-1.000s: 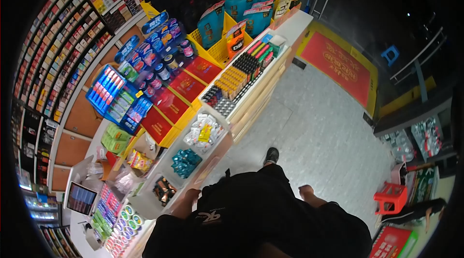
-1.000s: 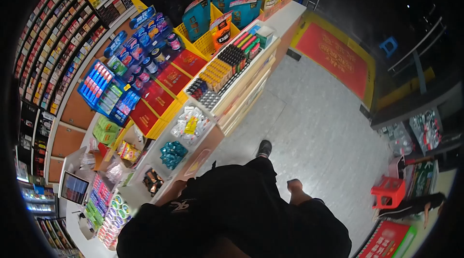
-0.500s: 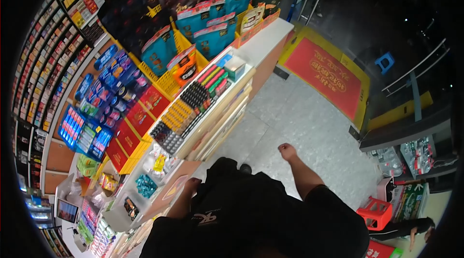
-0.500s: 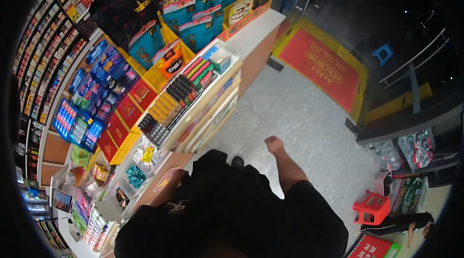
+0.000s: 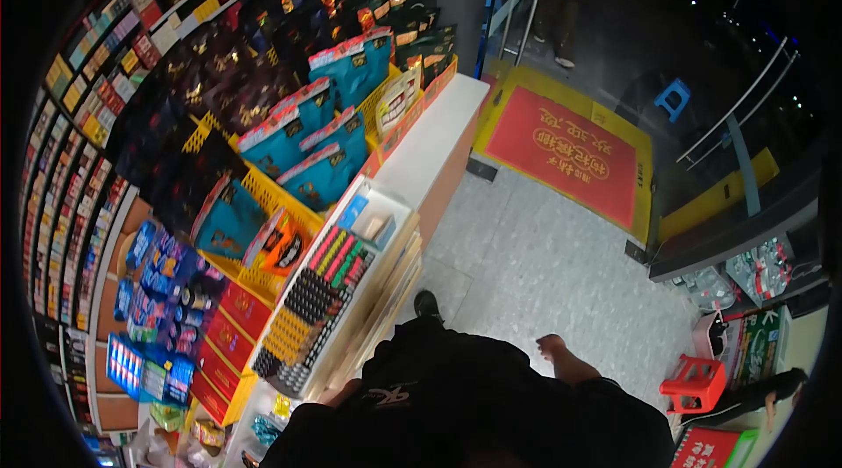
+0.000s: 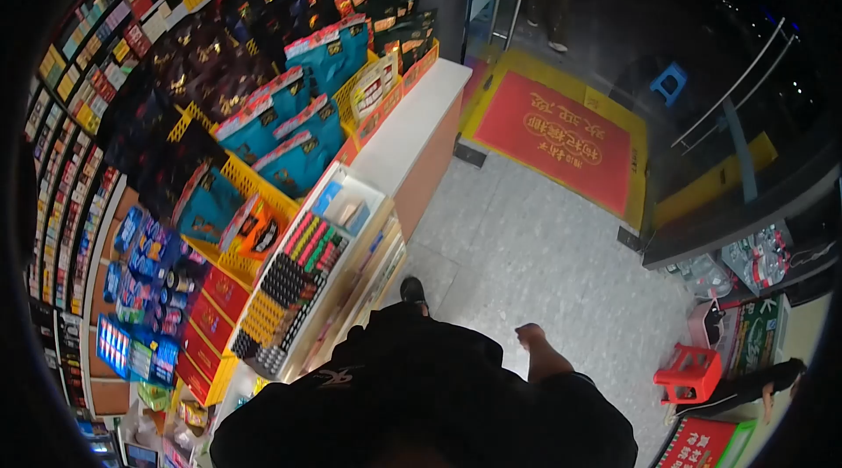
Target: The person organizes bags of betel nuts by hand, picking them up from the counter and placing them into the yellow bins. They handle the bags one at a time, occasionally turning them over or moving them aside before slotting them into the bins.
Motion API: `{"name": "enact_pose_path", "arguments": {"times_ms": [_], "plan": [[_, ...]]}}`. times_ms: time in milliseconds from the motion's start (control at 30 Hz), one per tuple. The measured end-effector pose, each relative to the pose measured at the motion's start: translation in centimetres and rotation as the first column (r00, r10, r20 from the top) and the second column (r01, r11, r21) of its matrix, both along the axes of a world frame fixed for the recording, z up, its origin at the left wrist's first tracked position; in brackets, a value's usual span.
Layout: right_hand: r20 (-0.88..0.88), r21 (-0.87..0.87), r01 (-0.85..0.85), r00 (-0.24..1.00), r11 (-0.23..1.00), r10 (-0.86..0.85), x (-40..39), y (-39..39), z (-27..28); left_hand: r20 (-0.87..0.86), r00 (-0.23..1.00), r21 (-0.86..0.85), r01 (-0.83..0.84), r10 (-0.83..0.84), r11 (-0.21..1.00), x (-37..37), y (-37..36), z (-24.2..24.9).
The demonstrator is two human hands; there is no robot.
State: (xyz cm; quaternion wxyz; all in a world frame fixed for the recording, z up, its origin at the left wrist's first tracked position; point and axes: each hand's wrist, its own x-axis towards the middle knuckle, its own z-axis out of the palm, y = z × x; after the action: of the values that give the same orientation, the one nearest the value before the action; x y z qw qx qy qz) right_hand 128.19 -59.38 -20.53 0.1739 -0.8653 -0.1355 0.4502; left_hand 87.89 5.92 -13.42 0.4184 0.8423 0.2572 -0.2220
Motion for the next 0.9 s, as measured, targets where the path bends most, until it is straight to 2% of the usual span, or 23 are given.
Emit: {"name": "enact_pose_path", "arguments": {"times_ms": [67,167,200,233,267,333,367,433,467,533,567,633,667,700,767,833,867,900], "plan": [[-0.144,-0.105,-0.106,0.985,0.989,0.090,3.6,-0.8,0.9,0.037,0.998,0.044,0.041,-0.043,0.998,2.6,-0.2,1.4],[-0.370,-0.220,-0.280,0.910,0.934,0.186,8.4,0.0,1.5,0.085,0.990,0.117,0.104,-0.114,0.988,7.7,1.0,0.2],[-0.370,-0.218,-0.274,0.911,0.937,0.180,9.8,1.0,1.3,0.096,0.986,0.138,0.125,-0.138,0.983,9.3,0.9,0.8],[-0.175,-0.122,-0.044,0.984,0.992,0.022,11.1,2.5,1.2,0.104,0.981,0.156,0.144,-0.161,0.977,10.4,0.9,0.3],[0.004,0.016,0.167,0.986,0.986,-0.167,12.5,3.9,1.3,0.111,0.977,0.171,0.162,-0.182,0.972,11.4,0.7,-0.2],[0.208,0.414,0.193,0.931,0.889,-0.300,14.2,7.0,2.6,0.117,0.969,0.199,0.193,-0.219,0.961,13.2,0.1,0.2],[-0.071,0.257,0.652,0.749,0.713,-0.659,14.7,12.0,10.4,0.120,0.965,0.216,0.205,-0.234,0.955,13.9,0.1,-0.1],[0.124,0.301,0.466,0.846,0.832,-0.519,17.1,13.7,10.1,0.127,0.957,0.257,0.221,-0.259,0.941,15.4,0.2,-1.0],[0.122,0.302,0.459,0.851,0.836,-0.511,18.7,13.9,10.3,0.135,0.954,0.277,0.223,-0.268,0.934,16.4,0.0,-1.7],[0.157,0.097,0.159,0.972,0.983,-0.173,22.0,13.1,9.3,0.152,0.949,0.315,0.219,-0.277,0.923,18.8,-1.5,-2.4],[0.158,0.095,0.138,0.976,0.986,-0.151,24.1,12.1,8.2,0.161,0.948,0.333,0.209,-0.274,0.919,20.3,-2.9,-2.3],[0.285,-0.032,-0.181,0.941,0.983,0.183,28.2,9.3,5.5,0.171,0.950,0.364,0.184,-0.260,0.913,22.8,-6.7,-1.2],[0.190,0.037,0.064,0.979,0.997,-0.070,30.2,7.4,2.4,0.183,0.950,0.382,0.168,-0.253,0.909,25.5,-8.8,-1.6],[0.192,0.039,0.045,0.980,0.998,-0.051,33.2,4.8,-0.1,0.192,0.948,0.402,0.159,-0.253,0.902,28.0,-10.0,-1.8],[0.204,0.000,0.066,0.977,0.998,-0.064,37.4,2.7,0.7,0.205,0.942,0.440,0.152,-0.264,0.885,32.1,-12.2,-0.8],[0.277,-0.107,-0.126,0.949,0.986,0.151,42.7,2.7,4.2,0.202,0.947,0.455,0.134,-0.248,0.881,32.6,-13.1,0.0],[0.229,-0.451,-0.455,0.772,0.767,0.593,45.6,1.6,-1.2,0.044,0.998,0.255,-0.052,0.042,0.965,35.3,-13.8,-4.7],[0.234,-0.089,-0.348,0.904,0.933,0.359,48.3,-0.6,-1.1,-0.172,0.940,0.086,-0.283,0.294,0.955,38.7,-14.6,0.4]]}}
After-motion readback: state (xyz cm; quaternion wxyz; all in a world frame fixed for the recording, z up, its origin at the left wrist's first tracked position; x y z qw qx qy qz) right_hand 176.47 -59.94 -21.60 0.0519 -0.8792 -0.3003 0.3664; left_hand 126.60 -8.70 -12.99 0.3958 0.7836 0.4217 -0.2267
